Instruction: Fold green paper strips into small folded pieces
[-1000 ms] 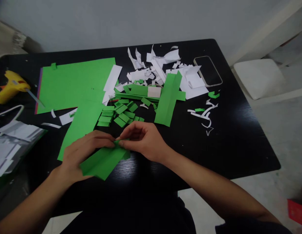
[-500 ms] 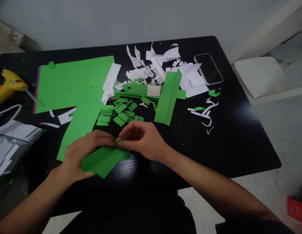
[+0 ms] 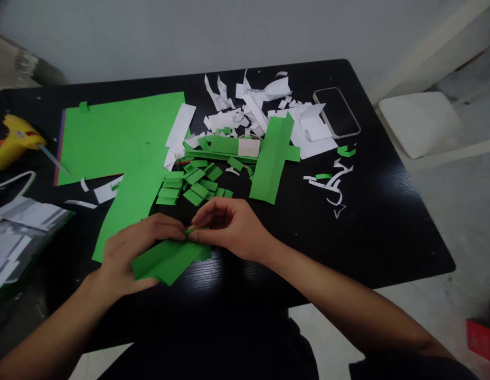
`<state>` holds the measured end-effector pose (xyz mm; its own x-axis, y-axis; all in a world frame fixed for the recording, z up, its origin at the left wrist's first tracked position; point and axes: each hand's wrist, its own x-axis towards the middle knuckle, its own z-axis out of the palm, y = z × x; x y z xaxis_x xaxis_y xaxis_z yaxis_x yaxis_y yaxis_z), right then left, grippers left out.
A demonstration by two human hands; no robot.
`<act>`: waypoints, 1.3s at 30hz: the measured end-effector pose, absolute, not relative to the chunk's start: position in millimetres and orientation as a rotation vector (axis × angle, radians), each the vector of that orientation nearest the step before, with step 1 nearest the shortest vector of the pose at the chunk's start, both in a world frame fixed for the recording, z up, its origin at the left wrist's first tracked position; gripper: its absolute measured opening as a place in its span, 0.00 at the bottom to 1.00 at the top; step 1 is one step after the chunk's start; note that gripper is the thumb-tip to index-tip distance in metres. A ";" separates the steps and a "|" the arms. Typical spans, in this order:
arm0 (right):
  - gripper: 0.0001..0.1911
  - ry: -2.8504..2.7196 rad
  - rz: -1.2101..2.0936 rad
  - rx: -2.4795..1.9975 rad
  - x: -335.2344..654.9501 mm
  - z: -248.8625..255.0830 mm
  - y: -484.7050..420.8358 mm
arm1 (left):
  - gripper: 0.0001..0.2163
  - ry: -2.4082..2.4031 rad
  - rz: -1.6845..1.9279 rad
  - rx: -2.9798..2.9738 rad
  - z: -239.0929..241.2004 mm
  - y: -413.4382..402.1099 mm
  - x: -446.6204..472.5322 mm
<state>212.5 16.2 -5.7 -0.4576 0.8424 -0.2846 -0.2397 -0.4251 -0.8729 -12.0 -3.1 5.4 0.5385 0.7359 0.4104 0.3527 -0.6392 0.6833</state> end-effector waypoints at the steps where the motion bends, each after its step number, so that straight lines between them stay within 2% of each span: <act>1: 0.17 -1.033 1.943 -0.978 212.7 -5.7 16.1 | 0.11 0.880 0.950 2.246 8.2 -2.2 -11.1; 11: 0.15 -1.089 1.948 -0.976 214.2 -6.1 17.4 | 0.08 0.951 0.945 2.279 13.6 -3.1 -10.3; 22: 0.09 -1.270 1.879 -1.023 215.2 -1.6 17.1 | 0.16 1.061 0.992 2.052 2.3 -11.0 -8.4; 29: 0.06 -1.207 1.788 -0.993 212.3 -7.8 19.1 | 0.04 1.216 0.864 1.883 8.8 -6.6 -0.2; 39: 0.11 -1.197 1.695 -0.982 210.9 -8.8 16.3 | 0.04 1.210 0.799 1.680 1.9 -5.9 2.1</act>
<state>210.9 16.3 -8.8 -0.3588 0.9235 -0.1354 -0.1816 -0.2114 -0.9604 2.1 -5.9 1.9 0.3155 0.9489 0.0023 0.3750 -0.1268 0.9183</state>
